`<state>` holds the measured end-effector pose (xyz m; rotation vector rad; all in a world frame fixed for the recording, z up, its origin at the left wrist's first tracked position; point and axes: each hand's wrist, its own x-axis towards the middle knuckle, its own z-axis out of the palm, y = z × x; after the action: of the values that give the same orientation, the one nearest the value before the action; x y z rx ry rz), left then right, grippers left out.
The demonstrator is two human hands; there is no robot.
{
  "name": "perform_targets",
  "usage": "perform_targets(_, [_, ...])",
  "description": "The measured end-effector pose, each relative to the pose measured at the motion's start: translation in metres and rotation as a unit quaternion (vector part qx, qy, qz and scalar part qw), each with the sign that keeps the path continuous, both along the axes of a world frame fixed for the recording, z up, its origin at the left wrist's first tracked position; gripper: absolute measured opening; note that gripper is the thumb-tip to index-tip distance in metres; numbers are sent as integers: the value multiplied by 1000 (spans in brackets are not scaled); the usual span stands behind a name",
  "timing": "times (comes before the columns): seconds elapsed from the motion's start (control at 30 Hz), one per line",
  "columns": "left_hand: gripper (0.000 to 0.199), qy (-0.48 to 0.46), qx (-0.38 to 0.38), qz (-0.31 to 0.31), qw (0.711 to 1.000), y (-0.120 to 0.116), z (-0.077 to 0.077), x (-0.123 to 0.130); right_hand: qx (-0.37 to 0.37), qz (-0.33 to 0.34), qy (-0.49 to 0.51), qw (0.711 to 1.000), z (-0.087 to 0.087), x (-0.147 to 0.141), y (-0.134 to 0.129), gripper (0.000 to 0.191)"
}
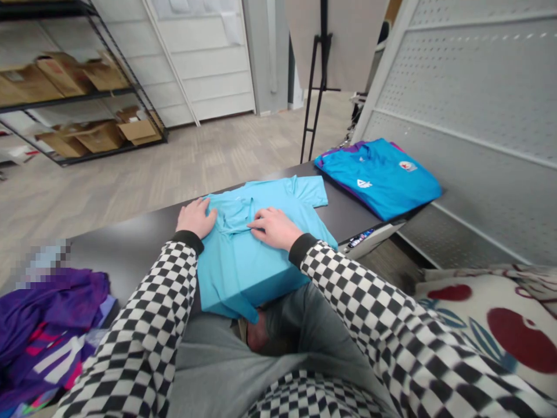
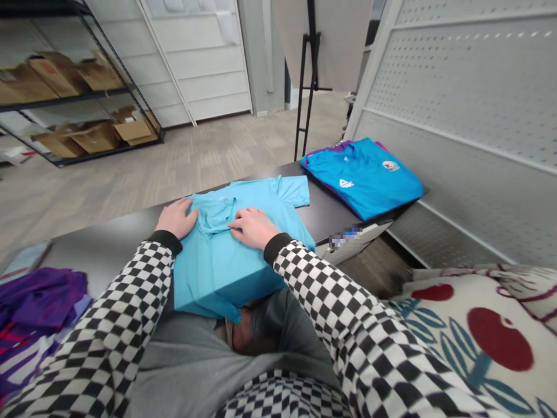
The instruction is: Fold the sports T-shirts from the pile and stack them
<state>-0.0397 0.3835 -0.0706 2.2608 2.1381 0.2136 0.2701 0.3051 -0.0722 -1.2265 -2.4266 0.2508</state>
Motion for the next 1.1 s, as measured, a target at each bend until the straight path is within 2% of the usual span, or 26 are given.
perform_targets(0.13, [90, 13, -71, -20, 997, 14, -5, 0, -4, 0, 3, 1000, -1, 0, 0, 30])
perform_targets(0.3, [89, 17, -17, -23, 999, 17, -6, 0, 4, 4, 4, 1000, -3, 0, 0, 31])
perform_targets(0.47, [94, 23, -51, -40, 998, 21, -12, -2, 6, 0, -3, 1000, -2, 0, -1, 30])
perform_targets(0.7, [95, 18, -41, -29, 999, 20, -13, -2, -12, 10, 26, 1000, 1, 3, 4, 40])
perform_targets(0.8, [95, 22, -41, -28, 999, 17, -10, 1, -74, 40, 54, 995, 13, 23, 12, 40])
perform_targets(0.9, [94, 26, -41, -26, 999, 16, -8, 3, -118, 40, 44, 991, 32, 58, 29, 40])
perform_targets(1.0, [93, 29, -39, -25, 999, 16, -8, 4, -78, -44, -19, 996, 48, 101, 57, 37])
perform_targets(1.1, [94, 23, -39, -25, 999, 16, -8, 4, -24, -144, -94, 985, 53, 138, 92, 44])
